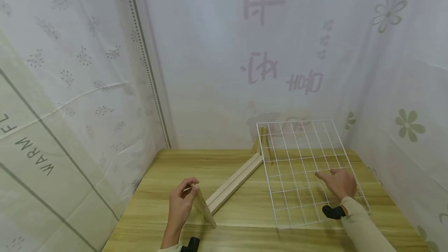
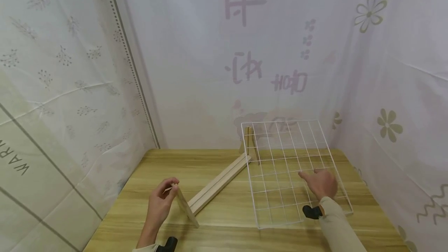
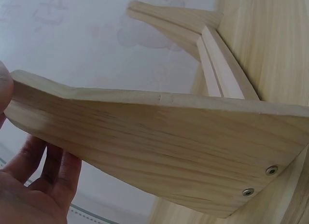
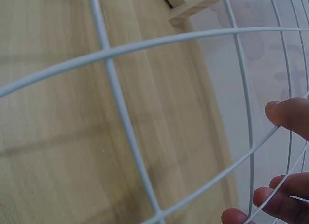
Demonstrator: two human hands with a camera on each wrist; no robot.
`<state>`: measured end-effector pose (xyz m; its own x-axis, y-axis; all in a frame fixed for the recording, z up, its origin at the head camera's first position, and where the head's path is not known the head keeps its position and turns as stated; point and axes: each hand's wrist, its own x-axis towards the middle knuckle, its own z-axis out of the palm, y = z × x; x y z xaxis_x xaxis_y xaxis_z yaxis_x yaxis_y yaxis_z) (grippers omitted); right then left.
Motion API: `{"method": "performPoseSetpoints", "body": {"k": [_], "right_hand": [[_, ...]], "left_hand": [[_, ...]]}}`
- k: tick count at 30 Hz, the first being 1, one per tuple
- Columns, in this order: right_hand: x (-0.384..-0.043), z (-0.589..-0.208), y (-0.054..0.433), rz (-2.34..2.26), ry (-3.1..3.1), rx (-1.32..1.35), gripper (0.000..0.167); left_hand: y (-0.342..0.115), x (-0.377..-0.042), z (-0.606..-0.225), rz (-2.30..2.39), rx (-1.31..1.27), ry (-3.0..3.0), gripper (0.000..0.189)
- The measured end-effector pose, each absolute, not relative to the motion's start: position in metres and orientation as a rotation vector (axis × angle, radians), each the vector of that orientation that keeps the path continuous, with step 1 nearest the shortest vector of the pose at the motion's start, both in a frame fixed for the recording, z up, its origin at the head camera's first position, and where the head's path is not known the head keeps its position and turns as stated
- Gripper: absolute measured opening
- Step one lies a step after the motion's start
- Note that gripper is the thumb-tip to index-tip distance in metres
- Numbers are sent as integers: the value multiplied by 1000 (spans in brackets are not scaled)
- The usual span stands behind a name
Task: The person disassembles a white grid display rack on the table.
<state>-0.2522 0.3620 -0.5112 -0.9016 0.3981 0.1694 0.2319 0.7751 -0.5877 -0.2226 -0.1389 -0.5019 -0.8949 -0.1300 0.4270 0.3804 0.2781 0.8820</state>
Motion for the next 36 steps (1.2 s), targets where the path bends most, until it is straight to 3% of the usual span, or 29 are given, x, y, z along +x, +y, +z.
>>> {"method": "performPoseSetpoints", "body": {"k": [13,22,36], "right_hand": [[-244,-527,379,741,-2841,-424,74],[-247,-531,379,724,-2832,-430,52],[-247,-538,371,736,-2940,-372,60]], "left_hand": [[-127,-201,-506,-1647,-312,-2133,10],[-107,-186,-506,-1614,-342,-2146,20],[-70,-170,-510,-1398,-491,-2087,19]]}}
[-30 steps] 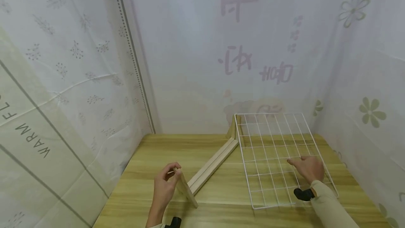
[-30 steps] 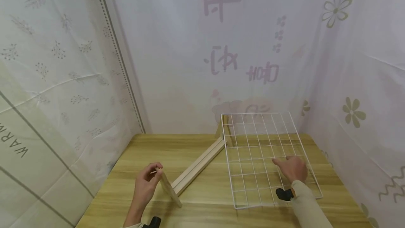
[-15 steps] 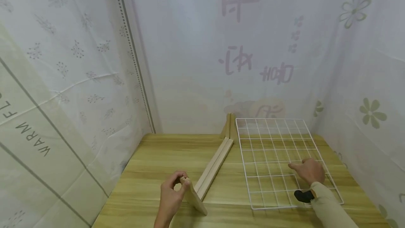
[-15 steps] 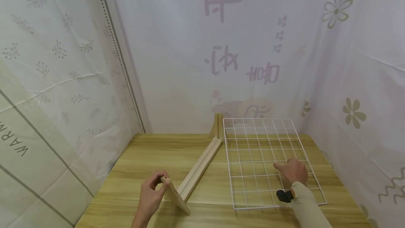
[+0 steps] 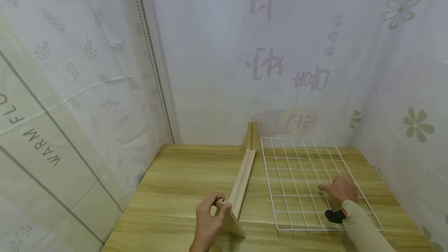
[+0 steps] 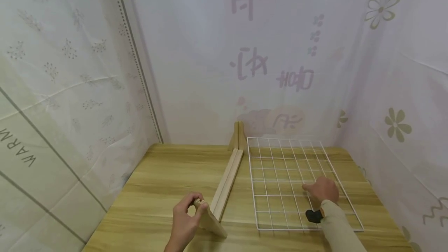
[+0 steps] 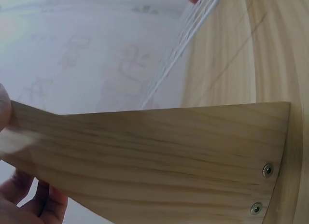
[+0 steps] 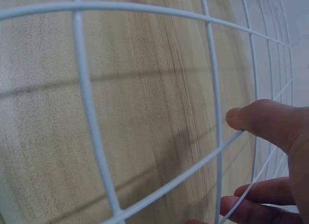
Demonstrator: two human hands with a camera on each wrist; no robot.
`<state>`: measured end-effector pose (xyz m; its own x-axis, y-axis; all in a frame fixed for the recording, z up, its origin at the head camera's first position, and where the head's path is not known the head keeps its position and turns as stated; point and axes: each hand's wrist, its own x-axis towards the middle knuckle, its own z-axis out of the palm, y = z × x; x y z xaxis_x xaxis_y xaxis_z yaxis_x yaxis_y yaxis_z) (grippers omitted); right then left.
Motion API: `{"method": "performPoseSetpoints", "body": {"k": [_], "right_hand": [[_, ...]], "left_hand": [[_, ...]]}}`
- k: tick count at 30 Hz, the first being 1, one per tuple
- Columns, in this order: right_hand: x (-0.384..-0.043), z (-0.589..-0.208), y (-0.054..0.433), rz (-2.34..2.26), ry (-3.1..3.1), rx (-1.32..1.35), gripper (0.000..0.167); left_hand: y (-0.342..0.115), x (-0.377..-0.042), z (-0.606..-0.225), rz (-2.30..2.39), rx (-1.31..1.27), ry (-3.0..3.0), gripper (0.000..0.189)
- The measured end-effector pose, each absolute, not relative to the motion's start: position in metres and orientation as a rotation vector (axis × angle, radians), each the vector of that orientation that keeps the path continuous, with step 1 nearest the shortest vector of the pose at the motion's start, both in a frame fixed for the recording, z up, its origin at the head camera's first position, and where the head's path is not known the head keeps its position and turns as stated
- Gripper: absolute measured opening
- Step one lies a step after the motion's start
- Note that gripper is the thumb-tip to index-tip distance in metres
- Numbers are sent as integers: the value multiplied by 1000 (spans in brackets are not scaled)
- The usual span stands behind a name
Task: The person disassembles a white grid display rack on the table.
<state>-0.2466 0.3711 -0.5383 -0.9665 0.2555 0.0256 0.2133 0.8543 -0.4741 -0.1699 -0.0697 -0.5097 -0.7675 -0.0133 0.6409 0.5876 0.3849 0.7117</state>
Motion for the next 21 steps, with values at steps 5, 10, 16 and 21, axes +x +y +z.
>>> {"method": "performPoseSetpoints", "body": {"k": [5,10,16,21], "right_hand": [[-249,-539,369,771,-2979,-400,58],[-252,-542,366,753,-3030,-440,50],[-256,-550,368,709,-3064,-456,44],[-255,-547,360,705,-3079,-413,42]], "left_hand": [[-59,-170,-508,-1386,-480,-2086,20],[-50,-169,-508,-1391,-414,-2109,20],[-36,-172,-508,-1441,-388,-2100,21],[-25,-172,-510,-1466,-382,-2069,22]]}}
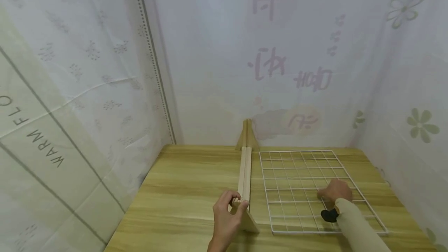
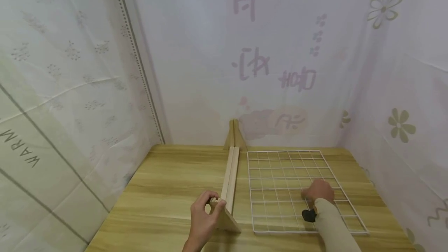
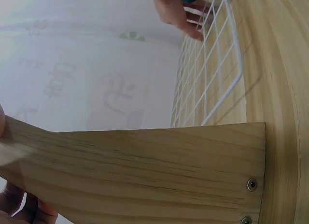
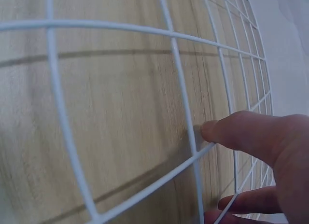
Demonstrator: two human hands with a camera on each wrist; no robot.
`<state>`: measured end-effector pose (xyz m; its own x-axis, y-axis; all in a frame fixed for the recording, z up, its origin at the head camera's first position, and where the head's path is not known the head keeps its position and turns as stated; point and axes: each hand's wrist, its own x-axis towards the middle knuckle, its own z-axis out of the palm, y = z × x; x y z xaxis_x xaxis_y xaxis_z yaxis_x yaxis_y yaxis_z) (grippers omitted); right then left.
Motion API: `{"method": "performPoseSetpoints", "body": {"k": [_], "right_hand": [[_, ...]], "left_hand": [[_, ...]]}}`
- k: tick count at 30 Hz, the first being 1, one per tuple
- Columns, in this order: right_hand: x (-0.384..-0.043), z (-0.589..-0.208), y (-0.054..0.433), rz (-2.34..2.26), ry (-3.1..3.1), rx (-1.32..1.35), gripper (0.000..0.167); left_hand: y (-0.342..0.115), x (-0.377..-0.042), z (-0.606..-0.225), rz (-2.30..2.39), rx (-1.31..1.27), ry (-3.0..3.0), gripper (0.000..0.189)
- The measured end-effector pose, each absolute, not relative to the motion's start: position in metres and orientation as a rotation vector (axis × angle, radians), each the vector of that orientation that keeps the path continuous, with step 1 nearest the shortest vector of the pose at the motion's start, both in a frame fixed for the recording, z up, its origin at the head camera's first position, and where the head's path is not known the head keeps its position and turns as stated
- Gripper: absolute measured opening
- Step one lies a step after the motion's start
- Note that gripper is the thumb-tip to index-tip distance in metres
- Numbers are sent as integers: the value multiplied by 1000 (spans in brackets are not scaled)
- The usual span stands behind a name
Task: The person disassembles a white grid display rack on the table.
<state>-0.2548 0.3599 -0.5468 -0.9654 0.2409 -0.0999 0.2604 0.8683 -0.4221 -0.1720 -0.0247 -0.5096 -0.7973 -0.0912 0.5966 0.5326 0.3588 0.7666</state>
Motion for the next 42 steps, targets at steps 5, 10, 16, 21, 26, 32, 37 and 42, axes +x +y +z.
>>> {"method": "performPoseSetpoints", "body": {"k": [5,10,16,21,26,32,37,42], "right_hand": [[-252,-544,356,-696,2982,396,39],[-251,-545,357,-679,2975,406,39],[-251,-547,350,-614,2991,320,43],[-250,-545,342,-518,3026,269,46],[-251,-546,338,-473,3049,258,46],[-252,-556,335,-454,3064,275,47],[-249,-564,335,-471,3077,315,47],[-245,-569,333,-482,3106,316,50]], "left_hand": [[-18,-171,-509,-1491,-403,-2054,20],[-12,-173,-510,-1427,-430,-2057,19],[-13,-172,-511,-1446,-393,-2088,19],[-15,-173,-511,-1431,-390,-2099,19],[-19,-173,-510,-1430,-403,-2079,18],[-27,-173,-510,-1415,-369,-2059,18],[-32,-175,-513,-1441,-342,-2074,19],[-33,-175,-515,-1459,-330,-2089,16]]}}
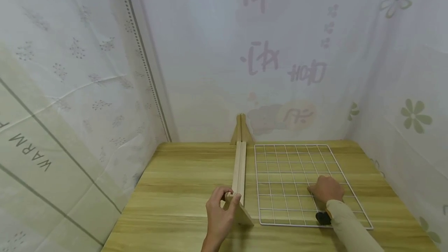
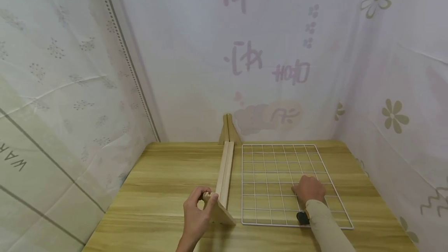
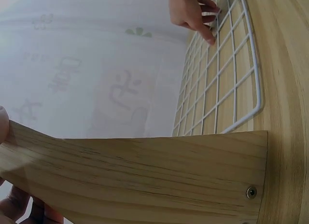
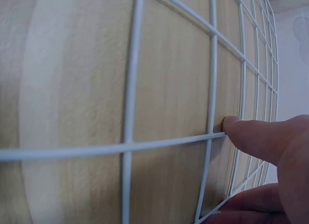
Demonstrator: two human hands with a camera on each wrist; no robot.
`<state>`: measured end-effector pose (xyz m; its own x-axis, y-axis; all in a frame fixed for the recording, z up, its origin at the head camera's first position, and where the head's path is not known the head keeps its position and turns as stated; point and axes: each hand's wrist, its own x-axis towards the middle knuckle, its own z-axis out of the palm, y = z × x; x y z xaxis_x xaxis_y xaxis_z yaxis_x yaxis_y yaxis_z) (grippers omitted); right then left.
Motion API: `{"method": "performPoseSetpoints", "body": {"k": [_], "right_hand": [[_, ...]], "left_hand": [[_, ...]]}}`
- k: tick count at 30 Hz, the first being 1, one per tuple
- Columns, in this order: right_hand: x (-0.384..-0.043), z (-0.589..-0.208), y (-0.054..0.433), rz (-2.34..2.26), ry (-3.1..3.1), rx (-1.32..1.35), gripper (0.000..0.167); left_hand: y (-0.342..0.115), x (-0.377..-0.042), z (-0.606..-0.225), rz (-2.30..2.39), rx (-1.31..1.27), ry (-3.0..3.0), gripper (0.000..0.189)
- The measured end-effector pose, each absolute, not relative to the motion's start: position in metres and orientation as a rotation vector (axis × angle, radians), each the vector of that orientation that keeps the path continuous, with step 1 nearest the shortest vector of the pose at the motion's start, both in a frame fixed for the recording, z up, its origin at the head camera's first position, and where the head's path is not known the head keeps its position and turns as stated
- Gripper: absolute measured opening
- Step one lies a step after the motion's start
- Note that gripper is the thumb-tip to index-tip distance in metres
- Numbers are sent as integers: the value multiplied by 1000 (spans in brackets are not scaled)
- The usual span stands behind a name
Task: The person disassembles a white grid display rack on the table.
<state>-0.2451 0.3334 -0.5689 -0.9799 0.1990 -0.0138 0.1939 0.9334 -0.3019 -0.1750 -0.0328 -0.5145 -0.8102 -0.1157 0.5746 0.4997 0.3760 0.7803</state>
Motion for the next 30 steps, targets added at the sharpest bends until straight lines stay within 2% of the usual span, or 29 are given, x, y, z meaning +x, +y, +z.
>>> {"method": "performPoseSetpoints", "body": {"k": [10,18,30], "right_hand": [[-241,-565,329,483,-3096,-320,48],[-240,-568,329,452,-3061,-252,54],[-237,-563,327,455,-3072,-261,47]], "left_hand": [[-33,-175,-511,-1527,-301,-2107,14],[-35,-176,-509,-1558,-282,-2129,14],[-35,-174,-509,-1602,-282,-2130,13]]}}
